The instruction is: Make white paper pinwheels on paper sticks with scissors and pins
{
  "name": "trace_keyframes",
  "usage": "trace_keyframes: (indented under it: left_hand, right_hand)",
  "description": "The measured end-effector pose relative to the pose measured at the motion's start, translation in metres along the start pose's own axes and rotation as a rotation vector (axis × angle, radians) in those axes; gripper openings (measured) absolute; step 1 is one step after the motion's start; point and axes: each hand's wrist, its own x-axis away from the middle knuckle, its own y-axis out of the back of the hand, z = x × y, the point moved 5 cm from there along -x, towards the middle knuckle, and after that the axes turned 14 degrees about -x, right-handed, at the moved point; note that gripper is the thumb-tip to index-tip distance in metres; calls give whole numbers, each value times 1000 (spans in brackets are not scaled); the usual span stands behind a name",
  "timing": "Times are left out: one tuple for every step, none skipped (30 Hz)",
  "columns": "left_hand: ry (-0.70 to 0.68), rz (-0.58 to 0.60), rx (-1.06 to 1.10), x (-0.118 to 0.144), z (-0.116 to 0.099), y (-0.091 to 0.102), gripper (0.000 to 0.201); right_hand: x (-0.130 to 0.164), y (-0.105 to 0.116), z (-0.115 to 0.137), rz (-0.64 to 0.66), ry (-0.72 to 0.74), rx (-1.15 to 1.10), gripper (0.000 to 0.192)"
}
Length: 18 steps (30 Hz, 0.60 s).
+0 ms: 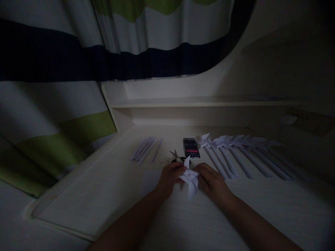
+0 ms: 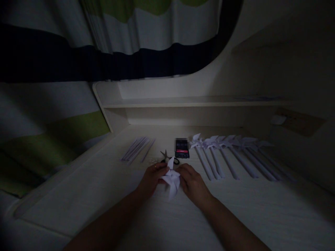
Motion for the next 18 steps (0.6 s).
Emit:
trace_keyframes:
  left_hand:
    - [-8, 8, 14, 0, 1, 0, 32]
    - [-13, 15, 27, -1, 1, -1, 33]
    - [-15, 18, 36, -1, 2, -1, 33]
    - [-16, 15, 41, -2, 2, 0, 34]
    - [-13, 10, 43, -2, 2, 0, 34]
    - [-10, 4, 44, -2, 2, 0, 34]
    - [-11, -2, 45, -1, 2, 0, 34]
    - [-16, -5, 46, -1, 1, 1, 33]
    - [-24, -3, 45, -1, 1, 0, 32]
    - [-33, 0, 42, 0, 0, 0, 32]
    - [-38, 2, 35, 0, 0, 0, 32]
    - [-41, 1, 26, 0, -1, 0, 32]
    - [-39, -2, 15, 0, 0, 0, 32]
    - [-33, -8, 8, 0, 0, 0, 33]
    - [-29, -13, 6, 0, 1, 1, 33]
    - [-26, -15, 8, 0, 1, 1, 34]
    - [-25, -13, 11, 0, 1, 0, 34]
    - [-26, -9, 14, -1, 1, 0, 34]
  right_hand:
    - [0, 0, 0, 0, -2, 8, 23]
    - [0, 0, 0, 1, -2, 15, 23]
    - [0, 0, 1, 3, -1, 18, 23]
    - [0, 0, 1, 6, -2, 16, 24]
    - [0, 0, 1, 8, -7, 10, 24]
    - [-1, 1, 1, 5, -17, 4, 25]
    - [-1, 1, 1, 0, -29, 0, 25]
    - [-1, 1, 0, -7, -41, -2, 25]
    - [-1, 1, -1, -12, -52, -2, 25]
    - [-1, 1, -2, -16, -59, -1, 25]
    - [0, 1, -2, -16, -62, -2, 24]
    - [0, 1, -3, -13, -61, -6, 23]
    - [0, 0, -3, -11, -58, -13, 22]
    - [0, 0, -3, -9, -51, -21, 22]
    - [0, 0, -3, -11, -44, -28, 21]
    - [0, 0, -3, -13, -37, -33, 21]
    - [0, 0, -2, -13, -34, -35, 21]
    - [0, 0, -2, -13, -32, -35, 21]
